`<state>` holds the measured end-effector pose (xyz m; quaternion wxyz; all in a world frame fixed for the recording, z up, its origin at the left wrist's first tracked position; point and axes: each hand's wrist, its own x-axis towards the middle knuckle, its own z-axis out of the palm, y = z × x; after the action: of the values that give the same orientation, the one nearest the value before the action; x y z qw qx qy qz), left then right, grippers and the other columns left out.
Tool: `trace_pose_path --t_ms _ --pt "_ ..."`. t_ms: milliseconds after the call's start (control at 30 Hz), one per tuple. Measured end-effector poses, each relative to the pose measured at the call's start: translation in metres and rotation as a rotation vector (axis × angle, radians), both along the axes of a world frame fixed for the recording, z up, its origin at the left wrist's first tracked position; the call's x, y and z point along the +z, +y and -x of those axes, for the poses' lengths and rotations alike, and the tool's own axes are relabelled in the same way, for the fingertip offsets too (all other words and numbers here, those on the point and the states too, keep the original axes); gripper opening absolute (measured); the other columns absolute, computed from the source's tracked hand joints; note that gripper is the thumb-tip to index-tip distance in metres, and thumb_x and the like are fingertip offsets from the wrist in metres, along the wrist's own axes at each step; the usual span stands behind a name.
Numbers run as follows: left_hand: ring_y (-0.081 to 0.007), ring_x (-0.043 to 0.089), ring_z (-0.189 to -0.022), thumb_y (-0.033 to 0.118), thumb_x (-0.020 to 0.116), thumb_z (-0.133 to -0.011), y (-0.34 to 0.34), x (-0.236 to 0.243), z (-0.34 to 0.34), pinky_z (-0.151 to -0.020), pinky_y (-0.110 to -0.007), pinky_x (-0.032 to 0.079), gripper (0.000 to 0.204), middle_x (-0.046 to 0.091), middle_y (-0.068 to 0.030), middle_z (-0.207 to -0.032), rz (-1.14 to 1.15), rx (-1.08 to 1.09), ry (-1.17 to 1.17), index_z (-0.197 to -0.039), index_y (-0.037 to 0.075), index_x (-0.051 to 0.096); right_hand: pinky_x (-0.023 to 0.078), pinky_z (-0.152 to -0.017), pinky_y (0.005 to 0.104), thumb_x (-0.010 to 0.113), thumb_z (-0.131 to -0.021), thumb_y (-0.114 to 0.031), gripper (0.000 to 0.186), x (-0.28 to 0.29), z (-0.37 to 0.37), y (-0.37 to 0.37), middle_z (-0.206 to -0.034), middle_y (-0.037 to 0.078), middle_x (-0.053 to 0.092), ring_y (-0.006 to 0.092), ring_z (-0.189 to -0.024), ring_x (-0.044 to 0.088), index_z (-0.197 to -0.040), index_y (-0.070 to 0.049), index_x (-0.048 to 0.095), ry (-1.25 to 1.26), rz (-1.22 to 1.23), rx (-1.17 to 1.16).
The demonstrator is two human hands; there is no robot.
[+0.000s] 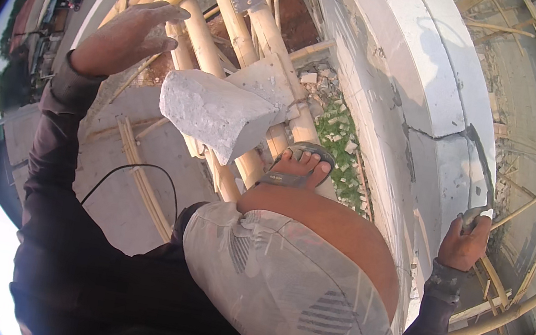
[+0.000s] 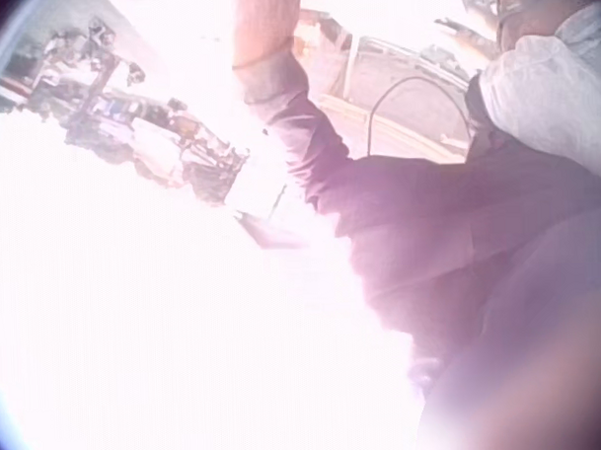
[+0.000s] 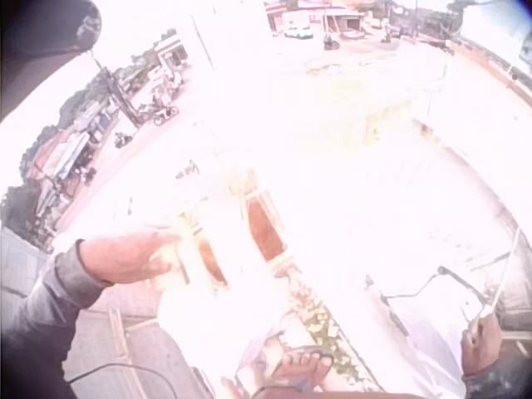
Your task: The person applies mortar to white blocks and places them on a bamboo scaffold to build a wall. They use a trowel to spread mortar, position blocks, and tap them into alignment, repeating the process along the scaffold.
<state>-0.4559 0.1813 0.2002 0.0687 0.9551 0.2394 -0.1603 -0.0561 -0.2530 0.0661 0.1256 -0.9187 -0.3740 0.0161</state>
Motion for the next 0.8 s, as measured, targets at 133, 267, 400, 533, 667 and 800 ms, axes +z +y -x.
trace_pose_path --t_ms 133,267,400,533,667,800 --pt "-0.0359 0.057 -0.113 0.030 0.064 -0.093 0.013 0.001 -0.028 -0.101 -0.045 0.044 0.046 0.062 -0.0199 -0.118 -0.065 -0.129 -0.077 -0.127 0.000 0.056 0.042 -0.063 0.0383 0.069 -0.079 -0.011 0.024 0.015 -0.028 -0.024 -0.075 0.010 0.049 0.0234 -0.066 0.048 -0.090 0.000 0.050 0.231 -0.142 -0.050" --pt "-0.0324 0.065 -0.089 0.022 0.061 -0.091 -0.006 0.019 -0.099 -0.080 -0.038 0.052 0.021 0.068 -0.0171 -0.096 -0.244 -0.678 -0.182 -0.104 0.008 0.067 0.041 -0.065 0.0339 0.064 -0.081 -0.010 0.018 0.051 -0.047 -0.093 -0.083 0.006 0.051 0.0179 -0.073 0.047 -0.090 0.000 0.051 0.515 -0.223 -0.129" --pt "-0.0355 0.066 -0.097 0.027 0.066 -0.092 -0.076 0.040 -0.212 -0.090 -0.043 0.054 0.039 0.067 -0.0215 -0.100 -0.066 -0.612 0.126 -0.113 -0.005 0.064 0.039 -0.059 0.0267 0.058 -0.083 -0.006 0.013 0.098 -0.022 -0.183 -0.078 0.003 0.049 0.0117 -0.064 0.044 -0.092 -0.004 0.050 0.611 -0.330 -0.299" --pt "-0.0356 0.069 -0.084 0.021 0.067 -0.089 -0.190 0.058 -0.311 -0.078 -0.044 0.057 0.030 0.069 -0.0229 -0.087 -0.037 -1.074 0.234 -0.098 -0.007 0.070 0.035 -0.050 0.0225 0.057 -0.084 -0.006 0.016 0.122 0.050 -0.280 -0.071 0.001 0.048 0.0082 -0.055 0.043 -0.098 -0.005 0.050 0.671 -0.643 -0.562" --pt "-0.0366 0.069 -0.091 0.029 0.065 -0.089 -0.342 0.021 -0.377 -0.081 -0.046 0.054 0.036 0.070 -0.0223 -0.095 0.030 -1.515 0.334 -0.099 -0.005 0.071 0.034 -0.044 0.0228 0.058 -0.088 -0.013 0.013 0.135 0.156 -0.386 -0.068 0.001 0.048 0.0070 -0.049 0.041 -0.096 -0.006 0.049 0.427 -0.934 -0.904" --pt "-0.0376 0.067 -0.096 0.035 0.065 -0.089 -0.497 -0.057 -0.368 -0.086 -0.047 0.052 0.042 0.069 -0.0236 -0.099 0.431 -1.534 0.337 -0.103 -0.005 0.070 0.031 -0.038 0.0224 0.057 -0.090 -0.018 0.015 0.170 0.258 -0.453 -0.059 -0.001 0.042 0.0065 -0.041 0.039 -0.084 -0.009 0.048 0.282 -0.661 -1.277"
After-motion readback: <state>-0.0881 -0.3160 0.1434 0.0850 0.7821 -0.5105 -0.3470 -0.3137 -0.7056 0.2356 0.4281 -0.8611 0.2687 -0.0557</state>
